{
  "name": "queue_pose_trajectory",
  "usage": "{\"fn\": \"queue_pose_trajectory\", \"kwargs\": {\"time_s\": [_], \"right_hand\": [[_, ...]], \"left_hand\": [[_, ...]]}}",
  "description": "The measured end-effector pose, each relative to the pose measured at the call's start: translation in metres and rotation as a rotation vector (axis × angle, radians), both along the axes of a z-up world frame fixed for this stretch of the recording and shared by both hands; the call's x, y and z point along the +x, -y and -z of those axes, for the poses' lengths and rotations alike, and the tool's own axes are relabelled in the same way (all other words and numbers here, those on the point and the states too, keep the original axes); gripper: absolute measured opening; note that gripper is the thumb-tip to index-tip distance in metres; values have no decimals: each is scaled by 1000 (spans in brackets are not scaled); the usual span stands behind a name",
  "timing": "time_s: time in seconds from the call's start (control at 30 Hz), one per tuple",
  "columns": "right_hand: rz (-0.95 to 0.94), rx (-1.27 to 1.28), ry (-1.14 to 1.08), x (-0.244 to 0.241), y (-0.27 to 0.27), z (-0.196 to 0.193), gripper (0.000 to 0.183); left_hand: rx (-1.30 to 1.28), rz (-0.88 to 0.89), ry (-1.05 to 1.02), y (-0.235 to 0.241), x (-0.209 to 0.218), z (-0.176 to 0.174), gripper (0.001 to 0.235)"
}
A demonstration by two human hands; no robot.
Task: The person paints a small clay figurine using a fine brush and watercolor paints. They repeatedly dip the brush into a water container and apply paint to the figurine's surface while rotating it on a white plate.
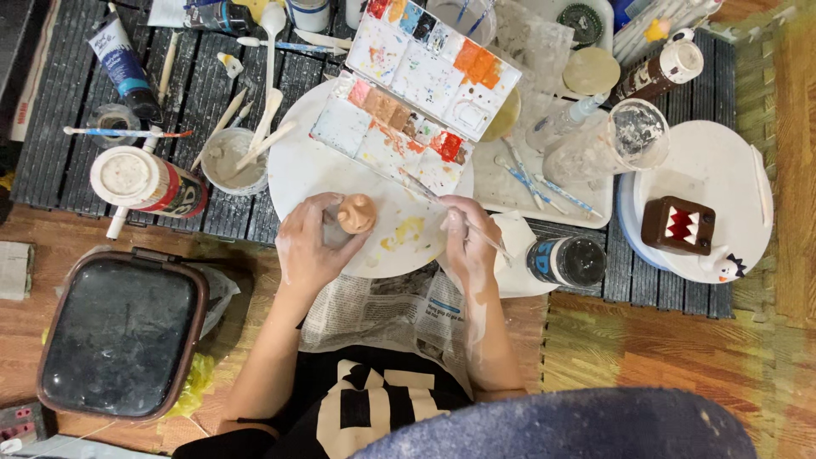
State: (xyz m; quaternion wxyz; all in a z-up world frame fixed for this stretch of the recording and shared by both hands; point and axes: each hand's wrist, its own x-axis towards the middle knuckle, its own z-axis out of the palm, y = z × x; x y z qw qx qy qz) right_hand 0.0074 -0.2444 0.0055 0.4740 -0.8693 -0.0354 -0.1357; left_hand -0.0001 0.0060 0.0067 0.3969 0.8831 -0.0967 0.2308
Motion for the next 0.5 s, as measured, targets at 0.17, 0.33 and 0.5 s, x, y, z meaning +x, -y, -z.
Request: {"fn": "queue_pose_trajectory", "kwargs": {"time_s": [0.17, 0.33, 0.5], "right_hand": [[-65, -19, 13, 0, -1, -16, 15], [-149, 130, 14, 3, 7, -9, 17], [-94, 325, 86, 15, 14, 9, 13]], "left_hand": [[0, 1, 1, 0, -1, -1, 55], [-9, -5, -6, 0, 0, -2, 55], [-6, -16, -11, 1, -1, -2, 54]]}}
